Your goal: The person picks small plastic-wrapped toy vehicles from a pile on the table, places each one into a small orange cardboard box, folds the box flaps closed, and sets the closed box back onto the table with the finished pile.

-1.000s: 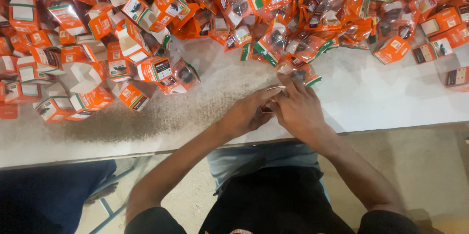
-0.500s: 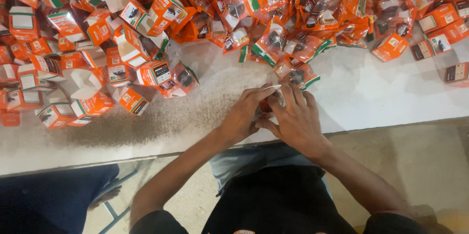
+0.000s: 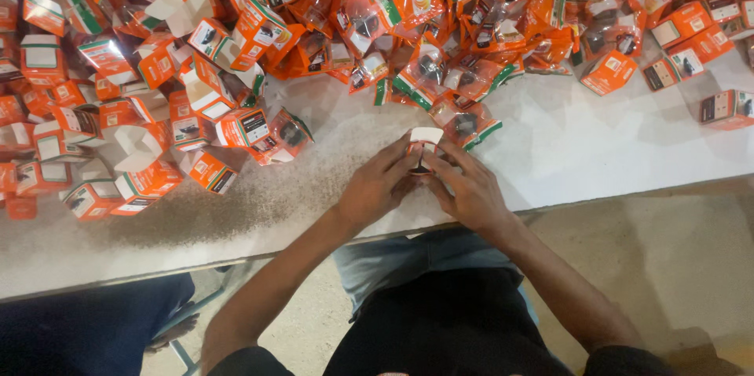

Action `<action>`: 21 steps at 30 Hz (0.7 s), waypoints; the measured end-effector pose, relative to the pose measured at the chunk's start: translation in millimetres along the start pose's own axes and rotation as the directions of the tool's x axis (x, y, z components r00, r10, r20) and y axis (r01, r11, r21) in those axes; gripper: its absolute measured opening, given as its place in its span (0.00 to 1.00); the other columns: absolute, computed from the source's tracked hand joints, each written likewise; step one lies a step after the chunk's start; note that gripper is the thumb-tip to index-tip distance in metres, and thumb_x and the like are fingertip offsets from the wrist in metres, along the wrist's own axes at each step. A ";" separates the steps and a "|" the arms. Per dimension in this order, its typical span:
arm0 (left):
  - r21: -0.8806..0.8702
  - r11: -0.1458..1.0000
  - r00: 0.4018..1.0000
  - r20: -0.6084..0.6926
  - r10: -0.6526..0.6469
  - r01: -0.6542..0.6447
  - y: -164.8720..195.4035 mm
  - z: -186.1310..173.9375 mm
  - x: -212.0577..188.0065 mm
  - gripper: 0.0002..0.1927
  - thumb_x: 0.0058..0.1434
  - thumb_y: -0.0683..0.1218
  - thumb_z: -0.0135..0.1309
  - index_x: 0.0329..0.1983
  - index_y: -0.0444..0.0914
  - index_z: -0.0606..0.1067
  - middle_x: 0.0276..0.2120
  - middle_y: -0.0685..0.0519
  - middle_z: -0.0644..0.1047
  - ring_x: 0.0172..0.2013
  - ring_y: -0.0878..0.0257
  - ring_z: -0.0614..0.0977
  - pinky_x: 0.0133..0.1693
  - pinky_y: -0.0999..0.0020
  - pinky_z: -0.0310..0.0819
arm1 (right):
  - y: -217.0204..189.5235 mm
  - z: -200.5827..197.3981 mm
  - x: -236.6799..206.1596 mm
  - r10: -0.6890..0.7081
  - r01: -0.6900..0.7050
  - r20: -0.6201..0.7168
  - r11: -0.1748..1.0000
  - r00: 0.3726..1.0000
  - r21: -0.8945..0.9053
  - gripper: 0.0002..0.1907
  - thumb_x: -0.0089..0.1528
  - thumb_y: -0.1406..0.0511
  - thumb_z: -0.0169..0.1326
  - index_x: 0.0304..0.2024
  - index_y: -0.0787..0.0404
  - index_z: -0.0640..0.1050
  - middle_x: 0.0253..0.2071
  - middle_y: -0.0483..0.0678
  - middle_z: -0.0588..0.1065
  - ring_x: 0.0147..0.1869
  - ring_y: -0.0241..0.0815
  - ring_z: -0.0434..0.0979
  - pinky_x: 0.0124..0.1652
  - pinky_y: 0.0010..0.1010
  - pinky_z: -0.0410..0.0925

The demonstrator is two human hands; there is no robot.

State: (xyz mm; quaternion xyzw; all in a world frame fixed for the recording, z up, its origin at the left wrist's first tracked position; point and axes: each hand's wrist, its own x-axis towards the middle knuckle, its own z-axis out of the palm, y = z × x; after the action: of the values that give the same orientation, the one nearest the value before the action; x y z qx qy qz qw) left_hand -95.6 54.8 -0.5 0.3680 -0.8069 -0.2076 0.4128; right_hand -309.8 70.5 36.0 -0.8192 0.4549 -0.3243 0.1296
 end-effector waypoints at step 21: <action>-0.326 0.945 0.995 -0.090 -0.040 0.008 -28.2 -14.1 55.4 0.16 0.59 0.35 0.65 0.47 0.39 0.74 0.58 0.48 0.78 0.64 0.49 0.79 0.62 0.61 0.77 | 55.8 -1.7 55.2 -0.259 0.259 0.015 0.966 0.966 -0.014 0.14 0.59 0.66 0.64 0.44 0.54 0.73 0.66 0.48 0.74 0.64 0.52 0.77 0.57 0.40 0.72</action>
State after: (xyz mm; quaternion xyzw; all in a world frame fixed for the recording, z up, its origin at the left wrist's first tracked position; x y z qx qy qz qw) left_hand -93.6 -6.2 18.0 0.3142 -0.7364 -0.3250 0.5033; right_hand -327.1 -6.0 31.8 -0.8748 0.3456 -0.3294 0.0825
